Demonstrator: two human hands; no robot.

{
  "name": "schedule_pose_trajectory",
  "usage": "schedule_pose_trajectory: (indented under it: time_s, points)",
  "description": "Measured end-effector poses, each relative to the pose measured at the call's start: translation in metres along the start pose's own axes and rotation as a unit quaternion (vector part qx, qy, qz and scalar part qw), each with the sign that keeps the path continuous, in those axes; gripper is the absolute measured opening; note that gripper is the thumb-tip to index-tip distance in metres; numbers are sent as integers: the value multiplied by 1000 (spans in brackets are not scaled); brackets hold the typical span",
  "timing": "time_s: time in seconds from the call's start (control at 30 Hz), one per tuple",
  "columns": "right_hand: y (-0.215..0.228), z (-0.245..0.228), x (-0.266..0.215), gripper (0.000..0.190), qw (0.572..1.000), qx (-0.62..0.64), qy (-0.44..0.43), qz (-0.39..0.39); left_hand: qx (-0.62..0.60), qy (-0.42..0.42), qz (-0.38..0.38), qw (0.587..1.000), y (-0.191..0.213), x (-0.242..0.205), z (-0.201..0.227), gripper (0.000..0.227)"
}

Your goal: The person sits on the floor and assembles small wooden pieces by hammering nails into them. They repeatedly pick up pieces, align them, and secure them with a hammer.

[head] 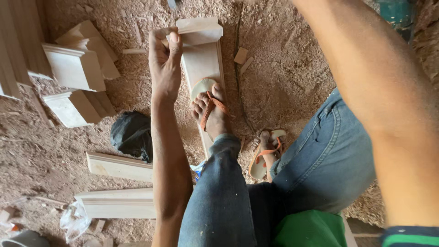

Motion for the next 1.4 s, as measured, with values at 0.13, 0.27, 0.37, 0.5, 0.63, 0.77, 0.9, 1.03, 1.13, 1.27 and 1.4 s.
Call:
schedule_pose_trajectory:
  time_s: [0.13,0.27,0.37,0.5,0.63,0.77,0.9,1.03,1.13,1.27,1.4]
  points:
    - [-13,-2,0,44,1000,5,0,-21,28,23,12,999,3,-8,1,43]
    - [-1,11,-6,44,1000,-5,-13,-15,11,1,-6,1000,1,-6,11,40]
    - [-7,21,-10,44,999,-2,-27,-30,1,40,5,999,3,-8,3,36]
    - [-8,25,-19,44,998,-17,-39,-49,4,21,-4,1000,6,-12,-2,29]
    - [12,32,-29,45,998,-29,-44,-26,-5,43,-33,999,6,-9,6,29]
    - [-4,33,-28,45,998,-17,-44,-35,-27,39,-33,998,9,-13,1,32]
    - [4,31,-28,45,996,-52,-55,-45,-1,61,-40,997,11,-13,10,37]
    - [19,36,-30,46,996,54,19,64,-60,56,-58,995,5,-11,8,37]
    - [-12,31,-29,45,996,50,-65,-33,-52,68,-50,995,14,-26,-2,36]
    - [-8,49,-32,46,985,13,-156,-70,-60,32,-69,995,13,-4,7,35]
    - [-1,64,-17,45,999,8,-1,54,-72,43,-59,995,9,-15,1,35]
Point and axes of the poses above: each hand's wrist, its own x-axis towards the middle knuckle, its own y-axis out of the back of the hand, z = x × y, the point moved 2 cm from there along x, towards the middle knuckle, and after that the axes turned 6 degrees about x, right-handed, at the moved point
